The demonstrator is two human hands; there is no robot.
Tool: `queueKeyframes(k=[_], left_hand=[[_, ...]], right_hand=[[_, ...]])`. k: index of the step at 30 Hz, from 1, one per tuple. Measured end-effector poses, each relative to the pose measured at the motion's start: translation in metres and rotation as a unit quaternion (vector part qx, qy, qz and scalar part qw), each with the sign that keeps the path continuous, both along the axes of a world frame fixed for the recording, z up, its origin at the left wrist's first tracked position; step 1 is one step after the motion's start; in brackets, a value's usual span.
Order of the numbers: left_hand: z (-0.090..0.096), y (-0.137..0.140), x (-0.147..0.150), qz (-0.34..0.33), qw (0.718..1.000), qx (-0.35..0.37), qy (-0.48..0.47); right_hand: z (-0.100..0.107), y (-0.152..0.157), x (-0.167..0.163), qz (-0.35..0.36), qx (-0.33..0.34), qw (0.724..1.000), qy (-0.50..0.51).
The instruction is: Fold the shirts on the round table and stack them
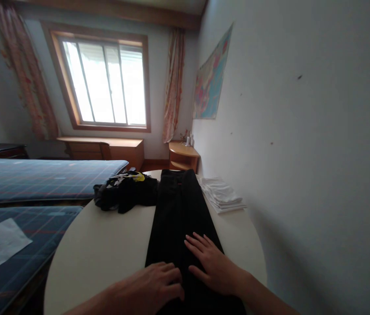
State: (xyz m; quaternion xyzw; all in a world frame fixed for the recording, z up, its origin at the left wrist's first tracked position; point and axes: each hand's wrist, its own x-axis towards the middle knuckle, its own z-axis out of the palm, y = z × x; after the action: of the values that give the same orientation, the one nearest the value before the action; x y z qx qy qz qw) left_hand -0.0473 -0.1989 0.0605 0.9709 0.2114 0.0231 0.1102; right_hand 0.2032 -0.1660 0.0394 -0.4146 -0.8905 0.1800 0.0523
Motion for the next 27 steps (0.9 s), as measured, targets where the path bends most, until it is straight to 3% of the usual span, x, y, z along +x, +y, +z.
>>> queueKeyframes(k=[4, 7, 11, 15, 27], left_hand=[[-0.007, -0.001, 0.002, 0.018, 0.999, 0.002, 0.028], [-0.009, -0.003, 0.009, 0.087, 0.996, -0.009, 0.017], [-0.005, -0.006, 0.012, 0.153, 0.987, -0.041, 0.01], [0.003, -0.01, 0.0, 0.151, 0.987, -0.046, 0.033], [0.026, 0.005, -0.037, 0.111, 0.988, -0.105, -0.007]], right_hand=[[0.003, -0.027, 0.003, 0.045, -0.026, 0.999, 0.016], [-0.009, -0.038, -0.001, 0.068, -0.047, 0.997, 0.002], [-0.027, -0.046, -0.013, -0.014, -0.007, 1.0, -0.018], [-0.022, -0.049, -0.017, -0.054, 0.028, 0.998, -0.025], [0.005, -0.044, -0.001, 0.063, 0.052, 0.995, -0.055]])
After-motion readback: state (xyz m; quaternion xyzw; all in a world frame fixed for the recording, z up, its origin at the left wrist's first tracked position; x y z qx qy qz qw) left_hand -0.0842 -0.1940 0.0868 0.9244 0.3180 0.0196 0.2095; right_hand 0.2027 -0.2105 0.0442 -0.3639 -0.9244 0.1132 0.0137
